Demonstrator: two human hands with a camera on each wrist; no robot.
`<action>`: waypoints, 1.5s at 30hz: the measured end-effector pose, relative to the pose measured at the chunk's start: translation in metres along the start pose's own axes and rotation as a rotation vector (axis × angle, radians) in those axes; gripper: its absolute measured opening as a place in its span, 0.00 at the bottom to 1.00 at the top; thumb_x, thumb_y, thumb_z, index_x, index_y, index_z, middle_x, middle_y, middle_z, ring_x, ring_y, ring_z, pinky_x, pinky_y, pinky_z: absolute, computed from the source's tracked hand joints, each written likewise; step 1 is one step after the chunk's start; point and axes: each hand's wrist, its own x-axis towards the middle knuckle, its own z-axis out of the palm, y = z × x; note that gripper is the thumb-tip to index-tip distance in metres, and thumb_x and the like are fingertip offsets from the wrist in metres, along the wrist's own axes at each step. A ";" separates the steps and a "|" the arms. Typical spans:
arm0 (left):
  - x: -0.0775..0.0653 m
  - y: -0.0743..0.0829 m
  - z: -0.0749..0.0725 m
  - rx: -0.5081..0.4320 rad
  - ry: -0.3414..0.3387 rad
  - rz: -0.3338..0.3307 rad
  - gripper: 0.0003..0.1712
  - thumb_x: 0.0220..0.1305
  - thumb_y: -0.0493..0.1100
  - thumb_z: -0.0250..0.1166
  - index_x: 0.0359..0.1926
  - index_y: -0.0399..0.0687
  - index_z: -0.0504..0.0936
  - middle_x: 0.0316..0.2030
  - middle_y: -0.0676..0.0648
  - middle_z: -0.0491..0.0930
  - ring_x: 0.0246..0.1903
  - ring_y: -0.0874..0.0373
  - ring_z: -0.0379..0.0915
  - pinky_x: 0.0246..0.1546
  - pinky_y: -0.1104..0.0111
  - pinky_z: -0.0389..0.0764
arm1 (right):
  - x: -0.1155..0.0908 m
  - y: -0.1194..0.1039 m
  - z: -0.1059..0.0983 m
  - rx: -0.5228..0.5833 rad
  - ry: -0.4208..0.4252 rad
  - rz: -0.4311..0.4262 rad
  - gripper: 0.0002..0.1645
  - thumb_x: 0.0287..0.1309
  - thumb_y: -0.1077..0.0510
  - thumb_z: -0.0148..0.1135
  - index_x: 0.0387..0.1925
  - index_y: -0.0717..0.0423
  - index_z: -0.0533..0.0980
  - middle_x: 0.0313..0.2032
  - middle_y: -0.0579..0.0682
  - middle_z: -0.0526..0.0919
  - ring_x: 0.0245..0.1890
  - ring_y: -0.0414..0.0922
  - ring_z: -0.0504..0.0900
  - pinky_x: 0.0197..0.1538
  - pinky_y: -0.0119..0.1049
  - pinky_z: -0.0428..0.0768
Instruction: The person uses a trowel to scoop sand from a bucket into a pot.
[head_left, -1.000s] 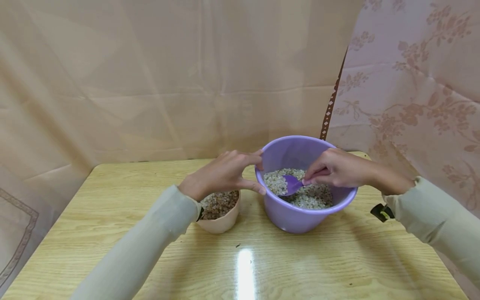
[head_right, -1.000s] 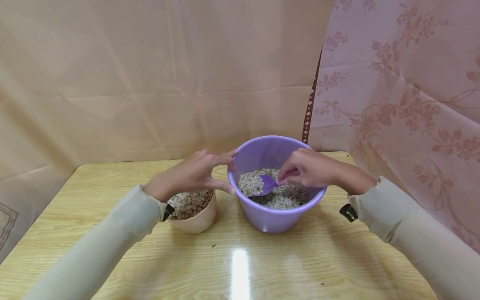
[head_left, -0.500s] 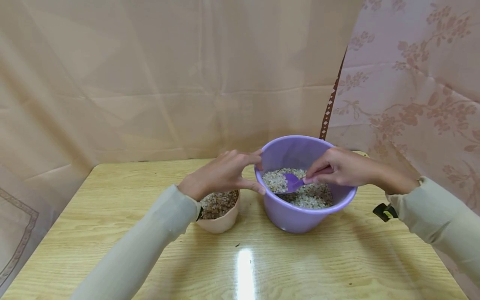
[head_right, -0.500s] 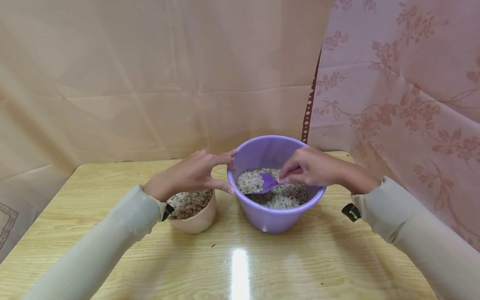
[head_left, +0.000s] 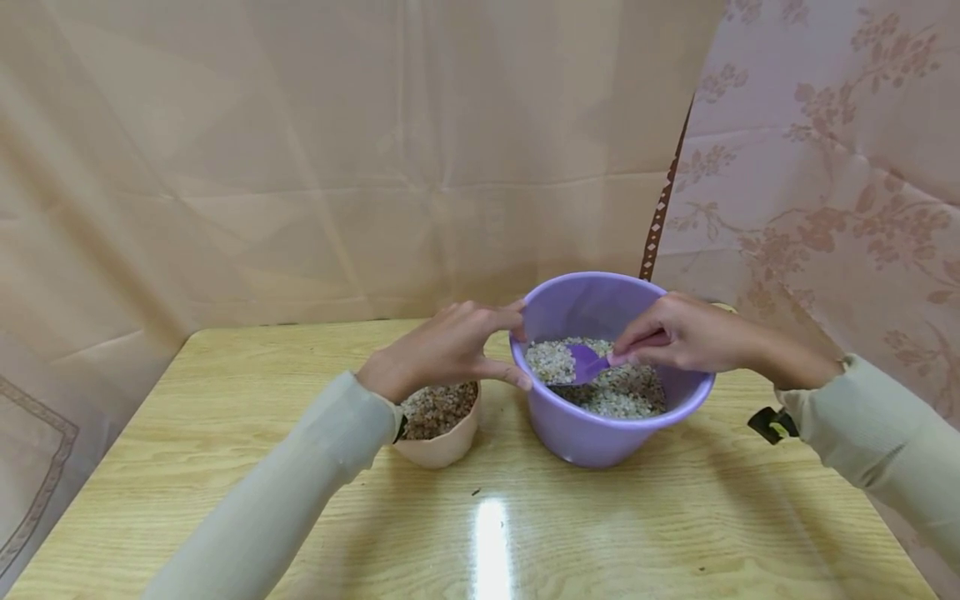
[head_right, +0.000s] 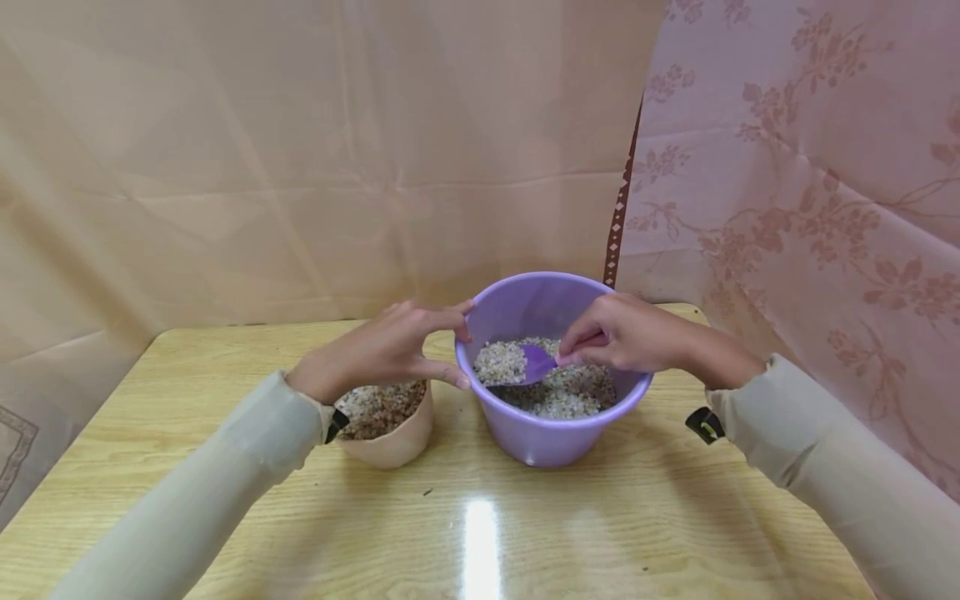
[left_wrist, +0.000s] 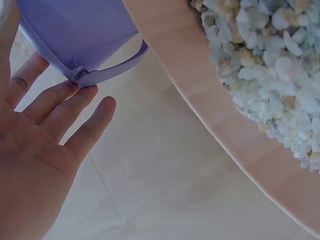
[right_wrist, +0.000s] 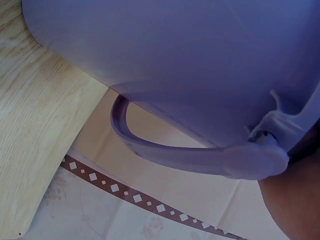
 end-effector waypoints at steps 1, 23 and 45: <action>0.000 0.000 0.000 -0.002 0.000 0.000 0.22 0.52 0.63 0.73 0.39 0.56 0.81 0.67 0.40 0.68 0.16 0.64 0.63 0.40 0.66 0.74 | 0.000 -0.001 0.000 0.006 0.002 0.002 0.09 0.58 0.66 0.69 0.40 0.55 0.87 0.38 0.43 0.89 0.38 0.35 0.86 0.42 0.30 0.82; 0.001 0.000 -0.001 0.010 0.000 -0.010 0.23 0.52 0.63 0.73 0.40 0.55 0.81 0.68 0.41 0.66 0.15 0.65 0.52 0.30 0.68 0.71 | -0.006 0.001 -0.005 0.097 0.032 -0.008 0.12 0.56 0.72 0.66 0.42 0.61 0.85 0.39 0.49 0.89 0.39 0.45 0.88 0.41 0.32 0.82; -0.001 0.001 -0.001 0.023 -0.001 -0.017 0.23 0.52 0.63 0.73 0.41 0.56 0.81 0.69 0.41 0.66 0.16 0.63 0.57 0.38 0.65 0.71 | -0.010 -0.004 -0.009 0.094 0.077 -0.028 0.13 0.56 0.73 0.67 0.42 0.60 0.86 0.39 0.50 0.89 0.37 0.32 0.86 0.36 0.33 0.83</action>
